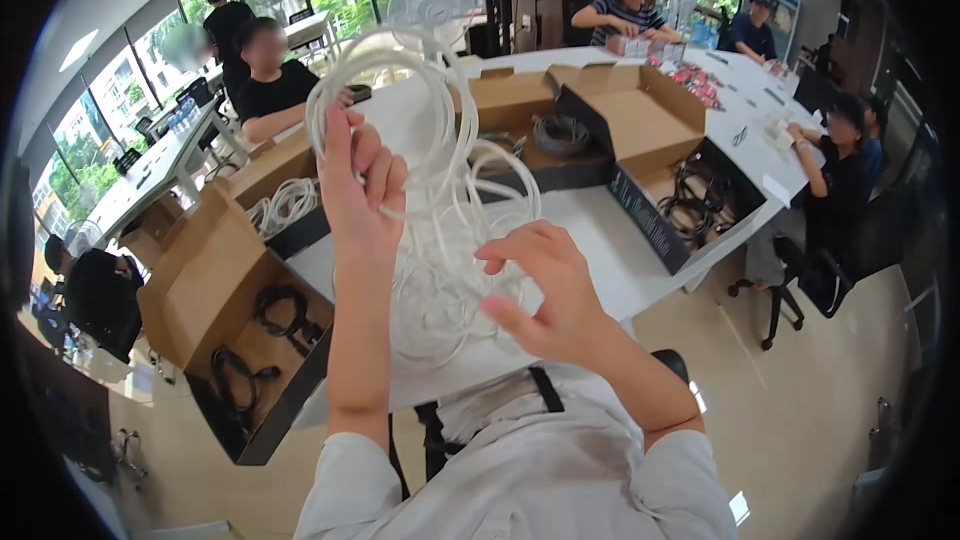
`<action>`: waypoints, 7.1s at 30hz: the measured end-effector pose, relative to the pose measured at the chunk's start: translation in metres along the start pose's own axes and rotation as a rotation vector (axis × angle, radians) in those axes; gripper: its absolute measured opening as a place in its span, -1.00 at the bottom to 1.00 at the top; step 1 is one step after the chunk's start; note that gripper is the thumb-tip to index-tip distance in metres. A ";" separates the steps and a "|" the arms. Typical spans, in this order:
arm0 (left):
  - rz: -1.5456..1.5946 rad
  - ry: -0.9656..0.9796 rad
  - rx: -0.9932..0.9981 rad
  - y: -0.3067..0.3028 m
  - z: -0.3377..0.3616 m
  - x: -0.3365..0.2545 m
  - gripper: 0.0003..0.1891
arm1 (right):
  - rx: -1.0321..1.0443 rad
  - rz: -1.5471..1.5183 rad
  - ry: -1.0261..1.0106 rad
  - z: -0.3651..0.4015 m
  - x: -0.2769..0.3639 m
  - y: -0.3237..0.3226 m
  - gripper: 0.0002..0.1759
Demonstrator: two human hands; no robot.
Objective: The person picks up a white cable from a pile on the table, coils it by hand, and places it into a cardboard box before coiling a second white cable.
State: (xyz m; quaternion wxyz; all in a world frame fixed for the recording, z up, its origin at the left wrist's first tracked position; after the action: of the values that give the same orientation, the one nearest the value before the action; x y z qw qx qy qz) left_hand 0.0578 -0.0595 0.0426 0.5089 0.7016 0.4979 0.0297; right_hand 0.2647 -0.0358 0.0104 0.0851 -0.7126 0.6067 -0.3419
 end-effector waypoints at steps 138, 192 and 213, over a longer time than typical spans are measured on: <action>-1.092 -0.143 0.673 0.026 0.019 0.021 -0.72 | -0.617 -1.049 0.571 -0.004 -0.046 -0.015 -0.88; -0.751 -0.484 0.578 0.033 0.034 0.046 -0.62 | -0.572 -1.105 0.654 -0.001 -0.082 0.014 -0.83; 0.456 -0.309 0.207 0.001 -0.004 -0.011 -0.64 | 0.315 -0.974 0.784 -0.010 -0.061 0.034 -0.25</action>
State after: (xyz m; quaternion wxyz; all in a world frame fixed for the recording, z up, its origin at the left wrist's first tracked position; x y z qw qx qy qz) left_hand 0.0507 -0.0644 0.0508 0.4846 0.8397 0.2445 -0.0148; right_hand 0.2294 0.0148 -0.0231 -0.2043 -0.7074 0.1424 -0.6615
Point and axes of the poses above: each hand's wrist, its own z-axis away from the middle knuckle, its own y-axis out of the palm, x = y × z, the point moved 2 cm from there along -z, towards the middle knuckle, and after that the axes turned 5 degrees about z, right-handed, at the moved point
